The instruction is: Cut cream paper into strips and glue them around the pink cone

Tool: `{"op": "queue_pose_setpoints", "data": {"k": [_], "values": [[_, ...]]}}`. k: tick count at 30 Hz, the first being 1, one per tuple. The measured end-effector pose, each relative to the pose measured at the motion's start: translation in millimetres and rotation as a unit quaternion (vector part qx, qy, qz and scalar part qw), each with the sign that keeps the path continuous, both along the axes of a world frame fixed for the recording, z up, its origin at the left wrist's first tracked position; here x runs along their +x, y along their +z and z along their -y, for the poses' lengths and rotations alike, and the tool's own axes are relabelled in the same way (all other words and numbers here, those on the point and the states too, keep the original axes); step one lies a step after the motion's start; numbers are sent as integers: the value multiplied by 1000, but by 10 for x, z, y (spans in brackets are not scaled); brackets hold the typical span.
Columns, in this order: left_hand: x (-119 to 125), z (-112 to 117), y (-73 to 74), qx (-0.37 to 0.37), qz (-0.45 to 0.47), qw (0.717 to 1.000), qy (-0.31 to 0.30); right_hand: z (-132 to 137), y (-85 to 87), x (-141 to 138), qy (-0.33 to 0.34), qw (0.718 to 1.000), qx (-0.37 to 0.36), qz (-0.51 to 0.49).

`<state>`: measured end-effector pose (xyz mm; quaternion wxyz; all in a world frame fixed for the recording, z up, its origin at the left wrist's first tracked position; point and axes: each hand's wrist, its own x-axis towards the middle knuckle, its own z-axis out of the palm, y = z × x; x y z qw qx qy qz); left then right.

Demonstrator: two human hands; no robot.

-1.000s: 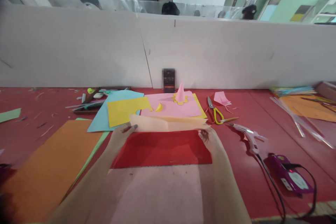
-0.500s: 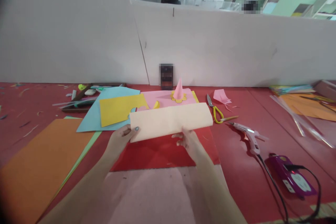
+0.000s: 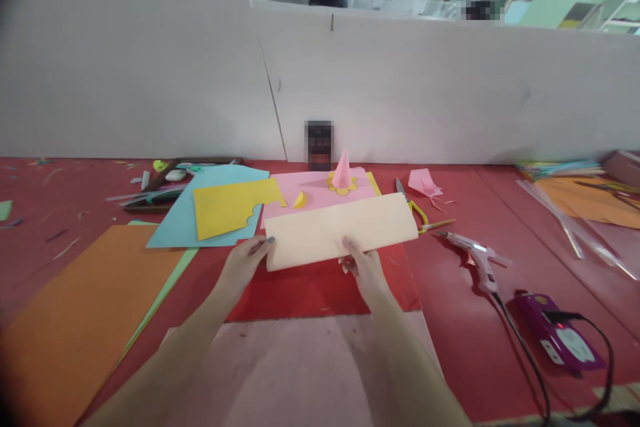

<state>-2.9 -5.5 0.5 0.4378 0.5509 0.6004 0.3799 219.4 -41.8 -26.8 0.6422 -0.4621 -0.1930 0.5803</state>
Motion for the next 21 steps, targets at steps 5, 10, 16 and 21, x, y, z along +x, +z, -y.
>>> {"op": "queue_pose_setpoints", "data": {"k": [5, 10, 16, 21], "values": [[130, -31, -63, -13, 53, 998, 23, -46, -53, 149, -66, 998, 13, 13], [192, -30, -202, -10, 38, 999, -22, -19, 21, 381, -241, 936, -25, 254], [216, 27, -193, 28, -8, 998, -58, 7, 560, 520, -400, 751, 11, 525], [235, 49, -237, 50, -19, 996, -69, -203, 967, 166, -90, 772, 92, 623]]}}
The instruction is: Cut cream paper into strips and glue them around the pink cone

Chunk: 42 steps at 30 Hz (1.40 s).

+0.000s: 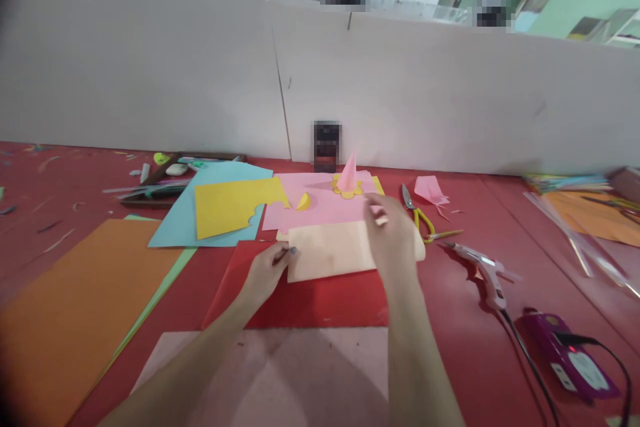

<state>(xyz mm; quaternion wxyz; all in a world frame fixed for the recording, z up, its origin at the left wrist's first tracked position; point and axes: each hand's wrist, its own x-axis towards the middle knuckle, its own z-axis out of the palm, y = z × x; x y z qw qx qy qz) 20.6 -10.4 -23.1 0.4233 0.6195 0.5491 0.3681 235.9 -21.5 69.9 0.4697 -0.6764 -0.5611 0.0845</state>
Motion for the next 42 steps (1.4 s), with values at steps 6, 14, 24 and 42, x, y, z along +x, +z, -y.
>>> {"op": "queue_pose_setpoints", "data": {"k": [6, 14, 24, 42], "values": [[-7, 34, 11, 23, -14, 1000, -4, -210, -98, -513, 269, 955, -102, 72], [16, 73, 18, -5, -9, 1000, -6, -270, -266, -433, 276, 939, -195, 63], [21, 134, 143, -65, 6, 998, 7, -232, -250, -410, 298, 932, -205, 39], [20, 177, 205, -33, -2, 999, -2, -186, -198, -455, 303, 931, -193, 56]]}}
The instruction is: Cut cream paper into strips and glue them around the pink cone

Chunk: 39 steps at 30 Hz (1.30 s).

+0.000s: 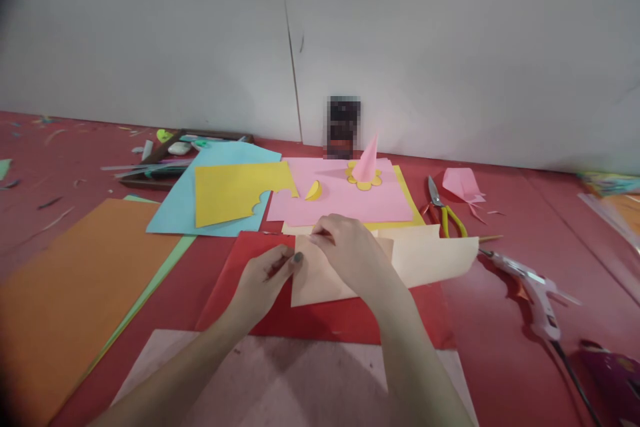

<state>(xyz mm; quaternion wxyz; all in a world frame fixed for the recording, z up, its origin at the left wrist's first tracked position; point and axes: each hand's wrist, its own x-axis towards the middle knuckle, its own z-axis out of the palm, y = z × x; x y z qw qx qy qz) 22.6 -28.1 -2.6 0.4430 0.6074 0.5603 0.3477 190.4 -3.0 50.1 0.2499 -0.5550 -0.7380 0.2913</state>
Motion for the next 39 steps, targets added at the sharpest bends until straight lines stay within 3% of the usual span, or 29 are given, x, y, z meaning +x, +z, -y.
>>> {"op": "queue_pose_setpoints", "data": {"k": [7, 16, 28, 39], "values": [[-6, -8, -12, 6, -8, 1000, 1, 22, 10, -34, 14, 1000, -16, 8], [-62, -36, -5, 41, -4, 998, 36, -16, 49, 196, -35, 996, -22, 81], [-41, 19, 41, -8, 70, 997, -9, 81, 210, 232, -16, 996, -51, 66], [-9, -13, 7, -8, 23, 1000, -14, 88, 190, 208, -17, 991, -101, 90]]}}
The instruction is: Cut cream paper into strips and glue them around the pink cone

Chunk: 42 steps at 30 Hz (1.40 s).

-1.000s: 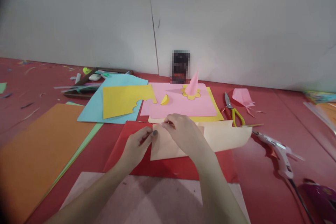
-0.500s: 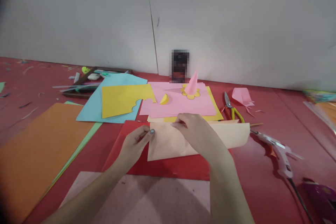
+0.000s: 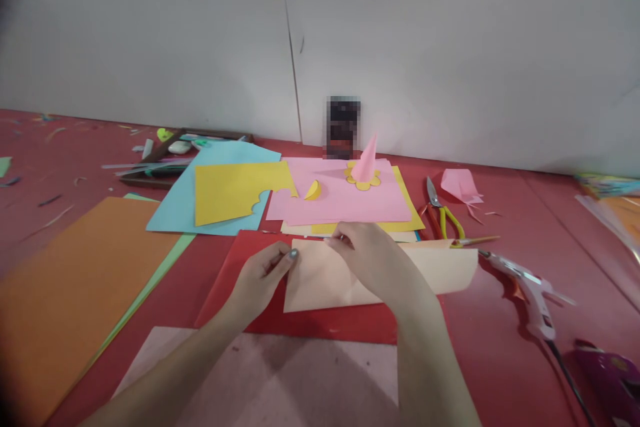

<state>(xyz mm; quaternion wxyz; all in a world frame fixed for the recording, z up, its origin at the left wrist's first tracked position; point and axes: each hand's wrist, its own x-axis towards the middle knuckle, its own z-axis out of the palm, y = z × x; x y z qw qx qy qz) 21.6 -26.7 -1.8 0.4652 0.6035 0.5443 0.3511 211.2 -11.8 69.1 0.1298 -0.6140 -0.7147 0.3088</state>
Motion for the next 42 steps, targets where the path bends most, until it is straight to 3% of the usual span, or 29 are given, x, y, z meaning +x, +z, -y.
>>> {"op": "queue_pose_setpoints", "data": {"k": [8, 21, 42], "values": [[-3, 12, -21, 7, -13, 1000, 2, 5, -70, -175, 20, 1000, 9, -11], [-7, 18, 15, 0, 20, 1000, -3, -4, -69, -166, 18, 999, 10, -35], [-13, 36, 6, 32, 0, 999, 3, 12, -37, -189, 28, 999, 13, -26]]}}
